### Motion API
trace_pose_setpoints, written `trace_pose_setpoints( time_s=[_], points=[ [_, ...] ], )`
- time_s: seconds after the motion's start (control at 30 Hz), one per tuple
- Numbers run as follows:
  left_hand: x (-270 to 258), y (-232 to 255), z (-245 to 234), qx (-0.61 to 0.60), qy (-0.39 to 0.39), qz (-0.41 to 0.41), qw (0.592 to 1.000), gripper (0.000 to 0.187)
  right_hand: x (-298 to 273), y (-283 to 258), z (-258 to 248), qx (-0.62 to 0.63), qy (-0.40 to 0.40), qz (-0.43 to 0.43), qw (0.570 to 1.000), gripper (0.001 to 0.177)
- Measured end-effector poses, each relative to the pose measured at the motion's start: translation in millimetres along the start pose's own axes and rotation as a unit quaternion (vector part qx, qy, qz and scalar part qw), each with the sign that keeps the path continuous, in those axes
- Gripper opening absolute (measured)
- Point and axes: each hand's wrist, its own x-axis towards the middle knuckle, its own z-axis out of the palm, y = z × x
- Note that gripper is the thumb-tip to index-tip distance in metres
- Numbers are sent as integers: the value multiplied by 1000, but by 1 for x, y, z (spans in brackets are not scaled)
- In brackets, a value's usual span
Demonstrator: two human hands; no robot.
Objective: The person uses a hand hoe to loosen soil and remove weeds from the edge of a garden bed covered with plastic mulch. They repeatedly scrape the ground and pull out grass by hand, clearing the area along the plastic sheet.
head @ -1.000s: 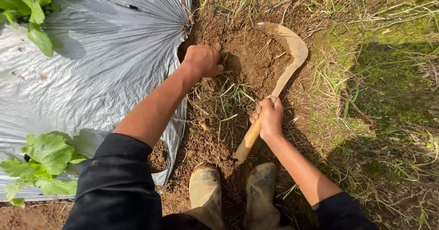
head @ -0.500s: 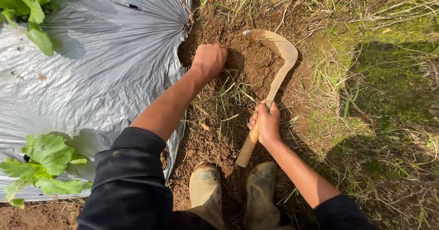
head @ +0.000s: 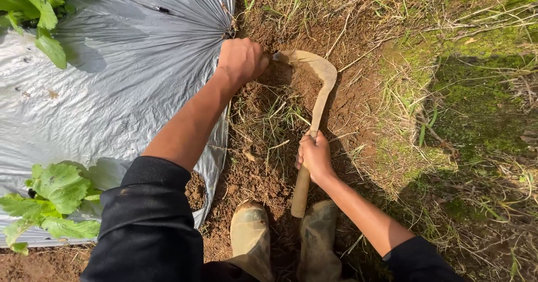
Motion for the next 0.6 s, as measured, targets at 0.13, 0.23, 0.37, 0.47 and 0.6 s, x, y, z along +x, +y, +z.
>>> trace_pose_setpoints(
  time_s=[0.13,0.23,0.37,0.47,0.6],
  points=[
    [12,-1,20,-22,-7,-22,1000,46,-23,11,-10,-33,-75,20,996,8],
    [31,-3,38,5,36,-25,999,34,-24,-4,-11,-57,-40,8,998,7],
    [18,4,-1,64,141,-33,987,52,-18,-25,-11,29,-17,-12,999,10],
    [12,15,-4,80,99,-19,992,71,-13,-32,-12,53,-13,-20,998,11],
    [0,27,17,-25,30,38,998,64,-6,-40,-14,86,15,-22,996,13]
  ],
)
